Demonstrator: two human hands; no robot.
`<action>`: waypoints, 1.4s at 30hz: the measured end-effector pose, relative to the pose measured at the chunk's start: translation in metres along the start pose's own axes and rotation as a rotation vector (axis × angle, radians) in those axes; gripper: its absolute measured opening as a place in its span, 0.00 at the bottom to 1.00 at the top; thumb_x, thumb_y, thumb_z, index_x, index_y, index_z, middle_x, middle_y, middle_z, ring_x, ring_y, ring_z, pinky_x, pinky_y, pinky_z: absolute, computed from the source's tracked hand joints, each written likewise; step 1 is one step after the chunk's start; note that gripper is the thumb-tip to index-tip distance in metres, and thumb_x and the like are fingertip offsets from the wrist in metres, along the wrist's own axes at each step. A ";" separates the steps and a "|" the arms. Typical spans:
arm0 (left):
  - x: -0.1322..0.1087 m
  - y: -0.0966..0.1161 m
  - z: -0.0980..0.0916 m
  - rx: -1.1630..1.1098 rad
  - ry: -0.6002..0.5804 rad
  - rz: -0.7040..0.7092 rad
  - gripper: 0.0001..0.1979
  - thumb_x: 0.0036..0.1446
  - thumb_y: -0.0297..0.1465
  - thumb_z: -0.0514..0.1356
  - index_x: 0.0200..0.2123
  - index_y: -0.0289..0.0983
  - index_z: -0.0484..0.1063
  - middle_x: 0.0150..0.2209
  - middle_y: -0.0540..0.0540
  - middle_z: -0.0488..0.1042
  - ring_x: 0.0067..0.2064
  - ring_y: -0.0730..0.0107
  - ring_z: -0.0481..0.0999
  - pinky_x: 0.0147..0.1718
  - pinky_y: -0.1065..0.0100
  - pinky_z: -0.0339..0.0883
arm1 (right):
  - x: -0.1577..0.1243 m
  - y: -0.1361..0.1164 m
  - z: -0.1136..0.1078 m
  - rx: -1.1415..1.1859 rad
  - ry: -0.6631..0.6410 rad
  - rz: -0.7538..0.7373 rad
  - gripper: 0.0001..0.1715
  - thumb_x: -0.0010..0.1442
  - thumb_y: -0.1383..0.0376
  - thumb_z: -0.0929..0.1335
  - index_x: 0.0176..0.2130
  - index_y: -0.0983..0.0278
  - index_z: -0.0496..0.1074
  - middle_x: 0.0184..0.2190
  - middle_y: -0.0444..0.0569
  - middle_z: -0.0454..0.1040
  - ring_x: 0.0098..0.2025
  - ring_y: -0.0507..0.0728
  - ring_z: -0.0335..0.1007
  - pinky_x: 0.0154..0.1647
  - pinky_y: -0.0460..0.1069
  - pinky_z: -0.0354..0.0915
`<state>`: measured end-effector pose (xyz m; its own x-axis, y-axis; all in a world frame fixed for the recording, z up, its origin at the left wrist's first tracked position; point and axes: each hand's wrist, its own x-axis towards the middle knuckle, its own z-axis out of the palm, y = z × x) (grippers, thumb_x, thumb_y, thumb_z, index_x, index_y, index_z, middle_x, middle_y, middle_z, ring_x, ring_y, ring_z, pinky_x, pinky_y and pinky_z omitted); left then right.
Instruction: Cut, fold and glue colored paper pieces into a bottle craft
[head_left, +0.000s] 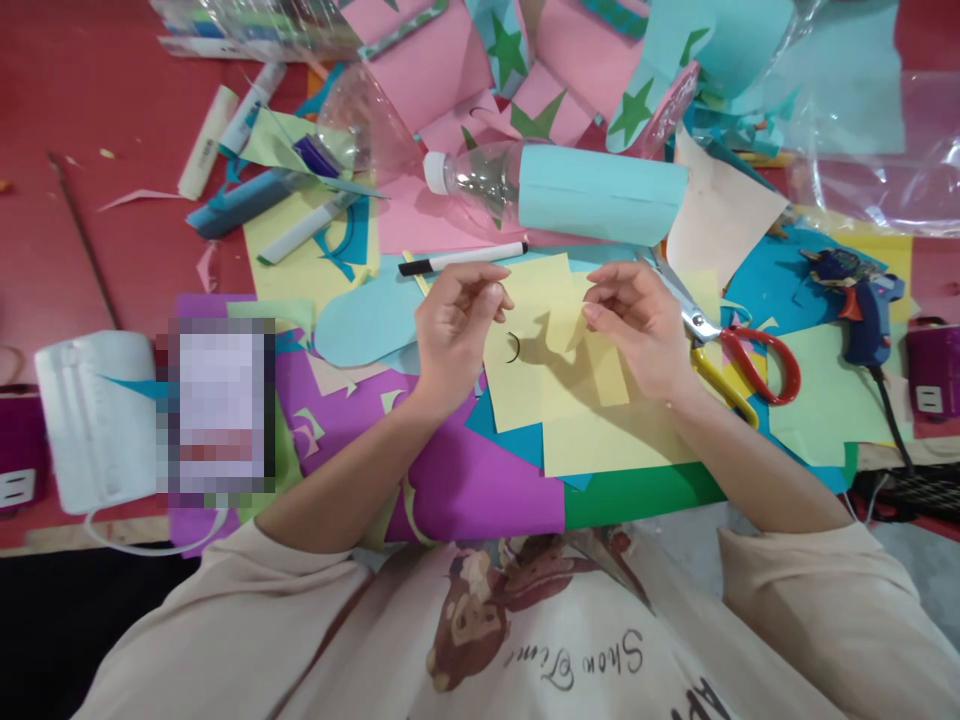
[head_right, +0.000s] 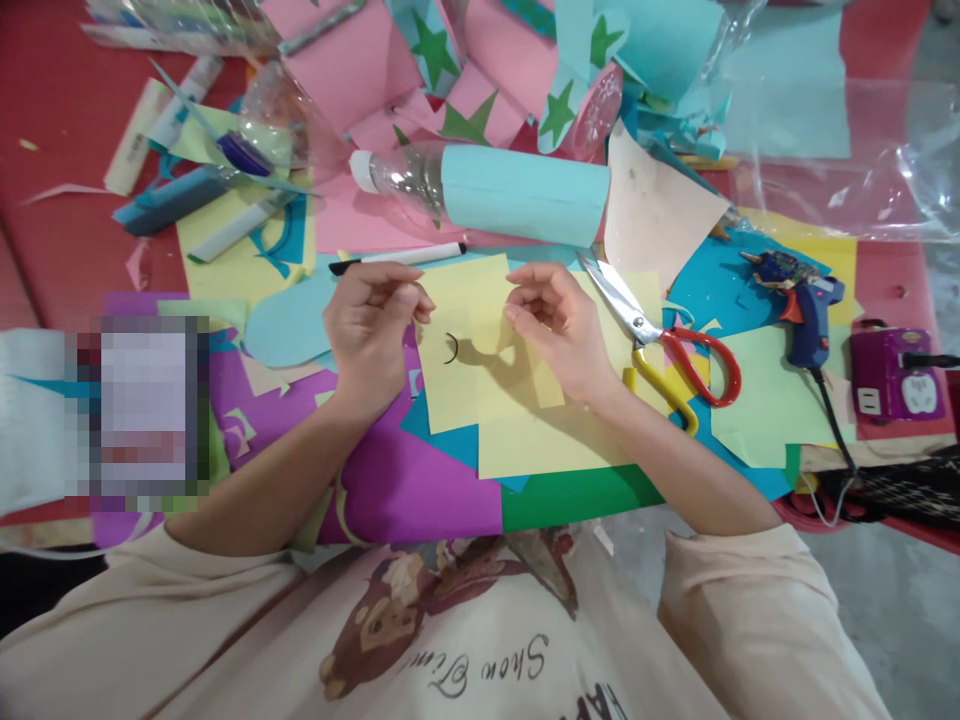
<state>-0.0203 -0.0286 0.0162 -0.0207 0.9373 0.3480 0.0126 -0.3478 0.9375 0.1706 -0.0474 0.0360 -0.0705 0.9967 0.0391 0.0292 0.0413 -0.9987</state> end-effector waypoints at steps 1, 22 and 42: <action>0.000 0.000 0.000 -0.010 -0.003 -0.006 0.10 0.59 0.42 0.61 0.36 0.42 0.72 0.24 0.52 0.71 0.24 0.78 0.70 0.22 0.73 0.66 | 0.000 0.000 0.000 -0.009 0.000 0.006 0.12 0.57 0.64 0.70 0.42 0.58 0.66 0.30 0.41 0.69 0.35 0.50 0.70 0.36 0.47 0.68; -0.011 0.009 0.005 0.165 -0.303 -0.116 0.17 0.58 0.44 0.60 0.27 0.36 0.70 0.23 0.52 0.70 0.23 0.80 0.67 0.22 0.76 0.62 | -0.002 -0.005 0.004 0.012 -0.086 0.009 0.13 0.56 0.56 0.72 0.36 0.60 0.67 0.30 0.42 0.71 0.32 0.49 0.69 0.35 0.48 0.68; -0.009 0.009 0.004 0.065 -0.276 -0.172 0.14 0.59 0.41 0.60 0.31 0.38 0.77 0.25 0.50 0.75 0.21 0.79 0.70 0.20 0.75 0.62 | -0.004 -0.010 0.004 -0.368 -0.214 -0.121 0.10 0.58 0.59 0.69 0.31 0.61 0.66 0.29 0.44 0.71 0.32 0.52 0.67 0.37 0.50 0.64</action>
<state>-0.0161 -0.0401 0.0213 0.2432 0.9564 0.1617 0.0963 -0.1896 0.9771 0.1663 -0.0522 0.0453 -0.2986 0.9481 0.1091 0.3586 0.2174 -0.9078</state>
